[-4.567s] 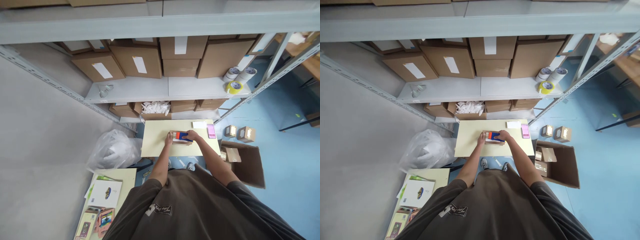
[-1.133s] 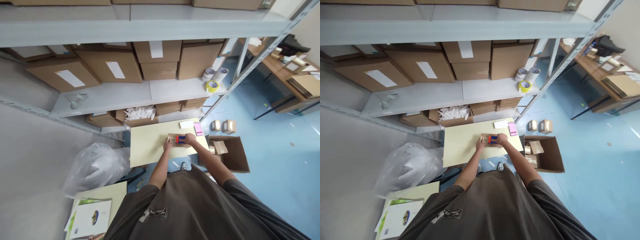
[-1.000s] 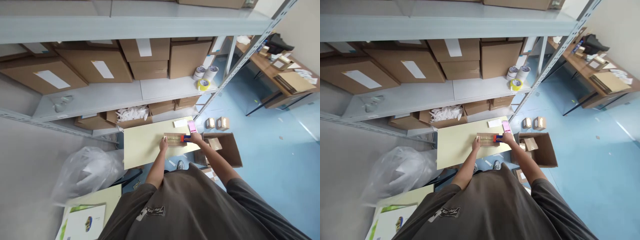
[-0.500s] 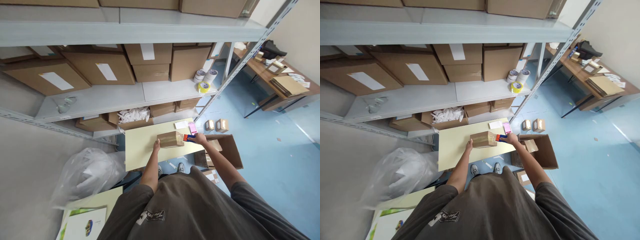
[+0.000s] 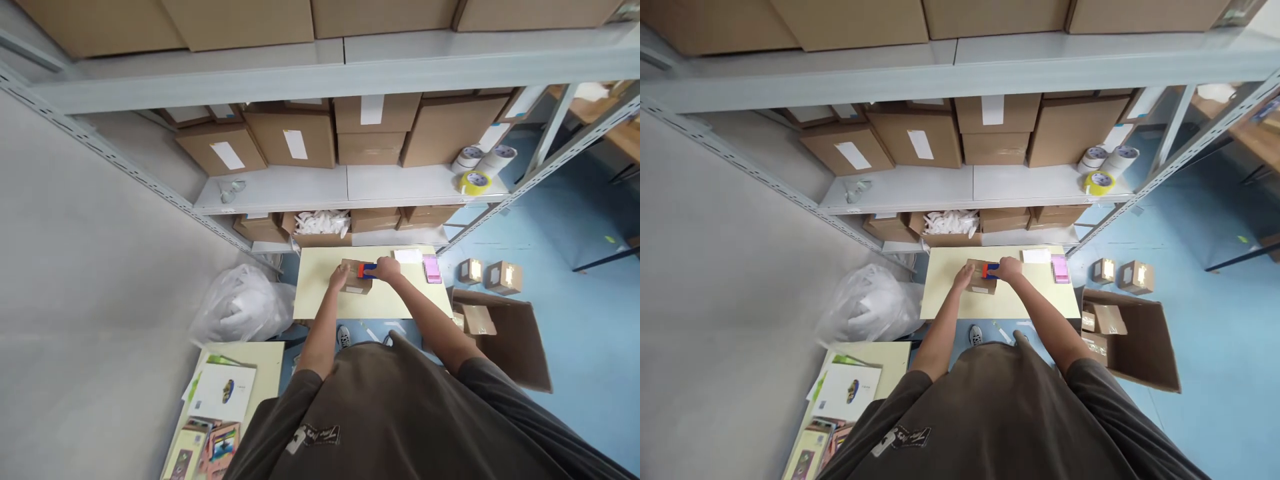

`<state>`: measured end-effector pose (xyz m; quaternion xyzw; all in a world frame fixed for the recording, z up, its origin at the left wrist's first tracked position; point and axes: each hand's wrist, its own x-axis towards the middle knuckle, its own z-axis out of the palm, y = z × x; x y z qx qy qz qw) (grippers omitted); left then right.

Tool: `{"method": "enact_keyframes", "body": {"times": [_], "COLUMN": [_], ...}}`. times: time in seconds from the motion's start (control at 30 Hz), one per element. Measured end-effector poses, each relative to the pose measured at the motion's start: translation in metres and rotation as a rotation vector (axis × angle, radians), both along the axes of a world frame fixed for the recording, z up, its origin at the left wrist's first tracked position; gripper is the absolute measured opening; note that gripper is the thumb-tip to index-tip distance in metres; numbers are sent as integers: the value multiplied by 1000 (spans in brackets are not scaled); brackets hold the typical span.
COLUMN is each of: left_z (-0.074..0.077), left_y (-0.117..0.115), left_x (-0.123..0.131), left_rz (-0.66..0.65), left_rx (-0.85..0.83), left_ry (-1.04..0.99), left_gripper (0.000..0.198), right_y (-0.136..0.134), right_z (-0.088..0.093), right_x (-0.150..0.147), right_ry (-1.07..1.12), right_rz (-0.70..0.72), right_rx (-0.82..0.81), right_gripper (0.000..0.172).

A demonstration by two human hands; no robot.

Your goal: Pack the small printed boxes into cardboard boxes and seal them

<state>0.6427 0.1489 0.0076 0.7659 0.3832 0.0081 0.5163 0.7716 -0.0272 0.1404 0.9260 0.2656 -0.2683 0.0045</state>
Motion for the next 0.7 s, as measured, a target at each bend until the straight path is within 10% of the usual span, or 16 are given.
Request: {"method": "enact_keyframes", "body": {"times": [0.23,0.57,0.7], "left_z": [-4,-13,-13], "left_y": [-53,-97,-98], "left_x": [7,37,35], "left_rz": [35,-44,-64], "left_rx": [53,124,105], "left_ry": [114,151,111], "left_gripper": [60,56,57], "right_y": [-39,-211,-198], "right_z": [-7,-27,-46], "right_x": [15,68,63], "right_ry": [49,10,5], "right_rz": [-59,-260,-258], "right_rx": [20,19,9], "right_gripper": [78,75,76]}}
